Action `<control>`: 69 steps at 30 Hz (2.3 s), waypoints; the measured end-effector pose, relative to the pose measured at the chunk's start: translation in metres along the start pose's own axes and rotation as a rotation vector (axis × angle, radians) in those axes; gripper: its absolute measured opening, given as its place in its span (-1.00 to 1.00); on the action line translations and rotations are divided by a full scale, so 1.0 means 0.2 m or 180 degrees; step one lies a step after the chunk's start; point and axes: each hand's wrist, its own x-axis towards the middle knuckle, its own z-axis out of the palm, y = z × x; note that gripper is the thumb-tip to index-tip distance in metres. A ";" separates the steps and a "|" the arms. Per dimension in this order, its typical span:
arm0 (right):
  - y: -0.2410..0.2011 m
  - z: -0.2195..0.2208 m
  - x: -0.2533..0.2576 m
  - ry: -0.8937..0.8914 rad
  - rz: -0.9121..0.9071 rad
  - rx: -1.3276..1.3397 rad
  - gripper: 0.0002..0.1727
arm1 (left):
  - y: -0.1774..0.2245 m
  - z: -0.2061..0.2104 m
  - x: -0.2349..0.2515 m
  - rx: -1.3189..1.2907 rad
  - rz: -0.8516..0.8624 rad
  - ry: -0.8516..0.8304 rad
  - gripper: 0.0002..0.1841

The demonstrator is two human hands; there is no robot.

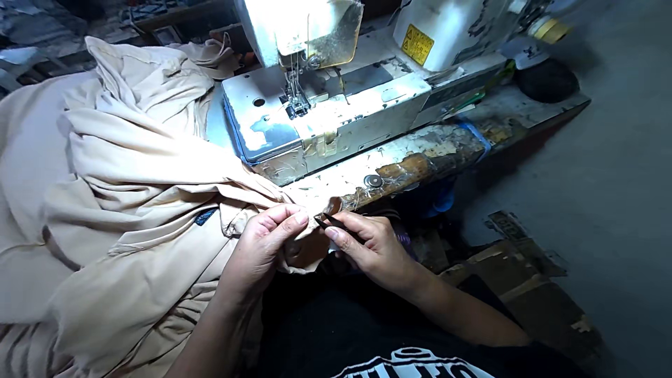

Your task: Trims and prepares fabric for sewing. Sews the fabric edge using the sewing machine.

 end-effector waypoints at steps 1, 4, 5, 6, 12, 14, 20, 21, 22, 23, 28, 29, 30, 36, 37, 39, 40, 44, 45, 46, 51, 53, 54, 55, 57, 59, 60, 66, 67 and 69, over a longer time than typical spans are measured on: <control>0.00 0.00 0.00 -0.0005 0.0006 0.0002 -0.72 | 0.00 0.00 0.00 0.0019 0.0003 0.0003 -0.83; 0.00 -0.01 0.00 -0.0019 0.0040 -0.0010 -0.71 | -0.01 0.00 0.00 0.0048 0.0000 0.0000 -0.83; 0.00 -0.01 -0.01 -0.0020 0.0056 -0.0008 -0.72 | -0.01 0.00 0.00 0.0063 0.0001 0.0000 -0.83; 0.00 -0.01 -0.01 -0.0022 0.0071 -0.0012 -0.72 | -0.01 0.00 0.00 0.0070 0.0008 -0.0011 -0.83; 0.00 0.00 -0.01 -0.0029 0.0075 -0.0097 -0.72 | -0.01 0.00 0.00 0.0083 0.0045 -0.0005 -0.83; 0.00 0.00 -0.01 -0.0036 0.0070 -0.0115 -0.72 | -0.02 0.00 0.00 0.0106 0.0045 -0.0001 -0.83; -0.01 0.01 -0.01 0.0016 0.0190 0.0037 -0.73 | -0.02 0.01 0.00 0.0217 0.0030 -0.0044 -0.83; -0.01 0.02 -0.01 0.0034 0.0217 0.0102 -0.73 | -0.02 0.01 0.00 0.0214 0.0017 -0.0067 -0.84; -0.01 0.02 -0.01 0.0059 0.0172 0.0225 -0.74 | -0.02 0.00 0.00 0.0229 -0.0003 -0.0103 -0.85; -0.01 0.02 -0.02 0.0078 -0.0004 0.0432 -0.75 | -0.02 0.00 0.00 0.0252 -0.0030 -0.0142 -0.85; -0.06 -0.07 -0.01 -0.0139 -0.1337 0.0967 -0.77 | -0.07 -0.01 0.01 0.0313 -0.0064 -0.0078 -0.84; -0.04 -0.07 -0.01 0.0100 -0.1219 0.0649 -0.81 | -0.06 0.00 0.01 0.0317 -0.0041 -0.0044 -0.84; -0.02 -0.07 0.00 0.0392 -0.1050 0.0265 -0.85 | -0.05 0.00 0.01 0.0358 -0.0008 -0.0024 -0.85; 0.04 0.02 0.02 0.0812 -0.1045 -0.1238 -0.82 | -0.03 0.04 -0.02 0.0814 0.0240 0.0103 -0.86; 0.04 0.03 0.03 0.0853 -0.1095 -0.1408 -0.85 | -0.02 0.05 -0.02 0.0921 0.0296 0.0107 -0.87; 0.04 0.03 0.03 0.0871 -0.1057 -0.1287 -0.87 | -0.02 0.05 -0.02 0.1048 0.0362 0.0064 -0.87; 0.03 0.02 0.03 0.0804 -0.0912 -0.0874 -0.90 | -0.02 0.04 -0.02 0.1066 0.0365 0.0027 -0.86; -0.07 -0.12 -0.05 -0.0237 -0.0356 0.1960 -0.94 | -0.04 -0.02 0.01 0.1077 0.0344 0.0072 -0.85; -0.09 -0.16 -0.06 -0.0505 -0.0448 0.2274 -0.91 | -0.04 -0.03 0.01 0.0992 0.0308 0.0069 -0.85; -0.10 -0.19 -0.06 -0.0653 -0.0500 0.2397 -0.89 | -0.03 -0.03 0.01 0.0886 0.0269 0.0020 -0.86; -0.07 -0.15 -0.04 -0.0253 0.0202 0.1056 -0.76 | -0.02 -0.05 0.01 0.0754 0.0257 -0.0296 -0.83; -0.07 -0.10 -0.04 -0.0323 0.0265 0.0521 -0.72 | -0.02 -0.04 -0.01 0.0750 0.0343 -0.0287 -0.82; -0.06 -0.08 -0.05 -0.0314 0.0225 0.0330 -0.72 | -0.01 -0.04 -0.02 0.0727 0.0374 -0.0246 -0.83; -0.05 -0.07 -0.05 -0.0290 0.0173 0.0163 -0.71 | -0.01 -0.03 -0.02 0.0698 0.0398 -0.0194 -0.84; -0.03 -0.05 -0.05 -0.0195 0.0089 -0.0140 -0.71 | 0.00 -0.02 -0.02 0.0626 0.0398 -0.0079 -0.87; -0.03 -0.04 -0.04 -0.0124 0.0059 -0.0313 -0.71 | 0.01 -0.01 -0.01 0.0527 0.0333 0.0026 -0.85; -0.03 -0.04 -0.05 -0.0113 0.0061 -0.0337 -0.71 | 0.01 -0.01 -0.01 0.0471 0.0295 0.0044 -0.83; -0.05 -0.05 -0.05 -0.0174 0.0048 -0.0321 -0.71 | 0.00 -0.01 -0.01 0.0443 0.0294 -0.0007 -0.80; -0.05 -0.05 -0.05 -0.0173 0.0054 -0.0324 -0.71 | 0.00 -0.01 -0.01 0.0442 0.0307 -0.0010 -0.81; -0.04 -0.04 -0.05 -0.0164 0.0071 -0.0343 -0.71 | 0.00 -0.01 -0.01 0.0448 0.0311 -0.0014 -0.81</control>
